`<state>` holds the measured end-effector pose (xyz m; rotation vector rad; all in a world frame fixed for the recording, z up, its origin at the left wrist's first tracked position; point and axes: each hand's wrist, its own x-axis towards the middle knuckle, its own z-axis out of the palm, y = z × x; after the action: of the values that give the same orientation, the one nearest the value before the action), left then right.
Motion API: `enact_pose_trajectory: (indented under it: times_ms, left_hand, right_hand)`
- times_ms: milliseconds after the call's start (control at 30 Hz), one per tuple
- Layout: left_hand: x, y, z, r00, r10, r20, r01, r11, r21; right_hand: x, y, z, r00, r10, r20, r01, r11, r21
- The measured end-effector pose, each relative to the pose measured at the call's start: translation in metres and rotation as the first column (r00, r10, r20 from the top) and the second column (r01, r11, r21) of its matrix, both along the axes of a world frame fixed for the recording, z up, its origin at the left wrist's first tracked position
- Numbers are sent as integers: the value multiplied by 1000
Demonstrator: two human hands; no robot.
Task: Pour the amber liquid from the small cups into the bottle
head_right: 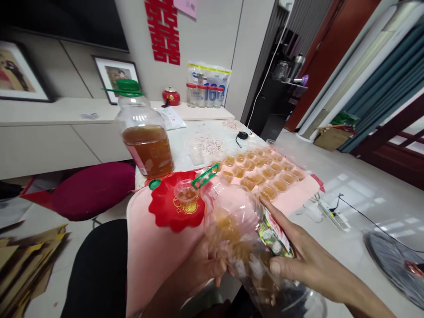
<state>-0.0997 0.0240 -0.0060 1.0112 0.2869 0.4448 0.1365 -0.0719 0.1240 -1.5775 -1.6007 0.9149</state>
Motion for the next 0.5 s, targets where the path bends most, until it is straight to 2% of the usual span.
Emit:
enact_pose_trajectory:
  times_ms: [100, 233, 367, 500]
  left_hand:
    - [1, 2, 7, 999, 7, -44, -5, 999, 32]
    - [5, 3, 14, 995, 7, -99, -11, 999, -41]
    - [6, 2, 8, 998, 3, -69, -10, 996, -90]
    - [0, -4, 2, 999, 23, -45, -27, 996, -89]
  right_hand:
    - [4, -16, -19, 990, -44, -137, 46, 999, 14]
    - [2, -33, -35, 948, -105, -300, 110, 994, 0]
    - [-4, -44, -50, 886, -153, -437, 170, 985, 0]
    - [-2, -55, -66, 858, -206, -471, 255, 966, 42]
